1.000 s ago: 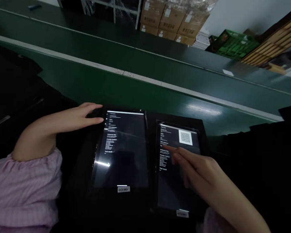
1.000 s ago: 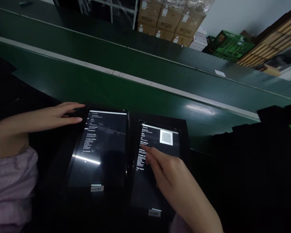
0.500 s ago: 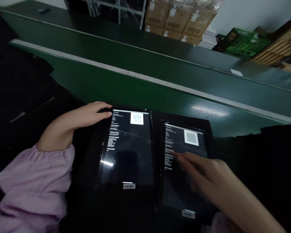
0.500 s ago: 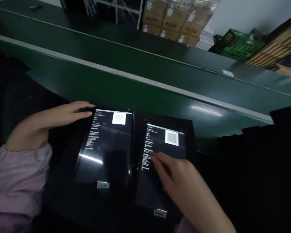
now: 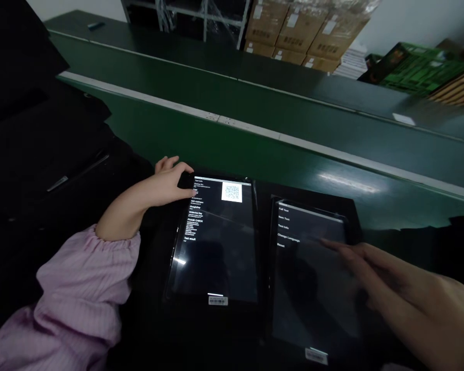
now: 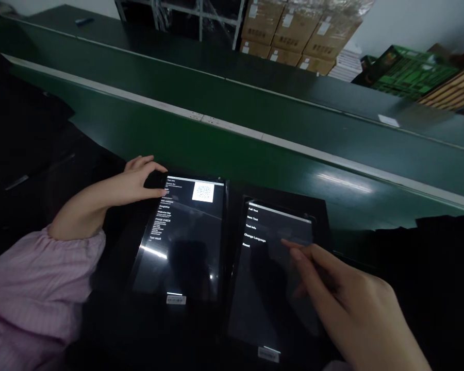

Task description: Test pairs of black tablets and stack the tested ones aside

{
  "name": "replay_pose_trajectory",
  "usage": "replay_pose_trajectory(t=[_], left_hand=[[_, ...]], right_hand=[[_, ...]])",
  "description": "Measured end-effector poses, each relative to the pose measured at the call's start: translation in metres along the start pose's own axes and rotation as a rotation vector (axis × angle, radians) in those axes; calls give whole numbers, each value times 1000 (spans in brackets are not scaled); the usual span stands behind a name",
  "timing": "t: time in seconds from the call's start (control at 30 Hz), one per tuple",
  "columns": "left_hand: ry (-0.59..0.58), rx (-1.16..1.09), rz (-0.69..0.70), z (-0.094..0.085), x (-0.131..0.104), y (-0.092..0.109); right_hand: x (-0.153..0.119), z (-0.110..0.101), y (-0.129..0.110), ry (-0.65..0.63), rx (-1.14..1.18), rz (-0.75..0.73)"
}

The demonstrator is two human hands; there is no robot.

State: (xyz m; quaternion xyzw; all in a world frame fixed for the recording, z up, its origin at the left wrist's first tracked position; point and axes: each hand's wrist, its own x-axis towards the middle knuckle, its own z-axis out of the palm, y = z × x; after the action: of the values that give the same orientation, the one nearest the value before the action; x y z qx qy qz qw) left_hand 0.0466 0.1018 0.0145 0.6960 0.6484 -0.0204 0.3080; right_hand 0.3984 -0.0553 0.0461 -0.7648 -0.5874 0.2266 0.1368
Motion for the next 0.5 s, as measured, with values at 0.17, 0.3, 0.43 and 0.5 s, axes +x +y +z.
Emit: replay_pose_trajectory(t=[0.17, 0.3, 0.43, 0.5], left_hand=[[57, 0, 28, 9, 5, 3], [8, -44, 9, -6, 2, -4], [37, -125, -19, -15, -1, -9], [30, -137, -36, -14, -1, -7]], right_hand=[[15, 7, -5, -27, 63, -74], [24, 16, -5, -53, 60, -103], [27, 20, -2, -101, 64, -95], [25, 19, 0, -92, 46, -109]])
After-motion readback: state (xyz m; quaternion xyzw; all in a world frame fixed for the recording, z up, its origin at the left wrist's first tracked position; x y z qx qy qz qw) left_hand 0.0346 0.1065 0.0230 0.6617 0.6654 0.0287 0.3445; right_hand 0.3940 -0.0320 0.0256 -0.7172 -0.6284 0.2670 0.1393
